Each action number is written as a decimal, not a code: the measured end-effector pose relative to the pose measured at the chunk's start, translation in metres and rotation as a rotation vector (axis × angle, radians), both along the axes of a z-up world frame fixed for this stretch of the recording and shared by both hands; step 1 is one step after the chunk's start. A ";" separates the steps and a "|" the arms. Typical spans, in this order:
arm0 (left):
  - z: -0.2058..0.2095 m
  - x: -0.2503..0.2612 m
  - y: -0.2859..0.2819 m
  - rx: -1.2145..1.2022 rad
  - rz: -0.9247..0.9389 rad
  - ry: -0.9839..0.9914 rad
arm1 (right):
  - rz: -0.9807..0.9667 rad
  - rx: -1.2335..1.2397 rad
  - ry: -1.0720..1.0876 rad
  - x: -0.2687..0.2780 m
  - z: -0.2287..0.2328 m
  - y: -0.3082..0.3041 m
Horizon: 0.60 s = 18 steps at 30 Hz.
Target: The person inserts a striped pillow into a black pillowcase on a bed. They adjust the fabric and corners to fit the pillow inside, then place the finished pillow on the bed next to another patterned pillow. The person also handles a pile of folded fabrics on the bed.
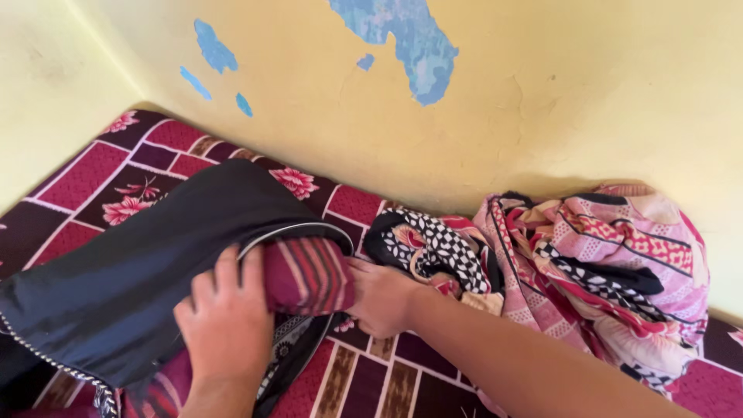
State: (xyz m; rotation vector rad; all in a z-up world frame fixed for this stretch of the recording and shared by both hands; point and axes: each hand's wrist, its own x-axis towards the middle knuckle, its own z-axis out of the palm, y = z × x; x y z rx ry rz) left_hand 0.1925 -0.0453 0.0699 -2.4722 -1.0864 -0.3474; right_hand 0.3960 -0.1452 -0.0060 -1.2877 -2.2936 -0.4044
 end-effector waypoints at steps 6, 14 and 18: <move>-0.037 -0.011 -0.018 -0.031 -0.680 0.032 | -0.014 -0.246 -0.151 -0.002 -0.020 0.005; -0.053 0.009 -0.019 -0.148 -0.443 0.212 | -0.065 -0.614 -0.181 -0.017 0.052 0.001; -0.061 0.015 -0.012 -0.241 -0.382 0.197 | -0.021 -0.584 -0.195 -0.010 0.065 -0.012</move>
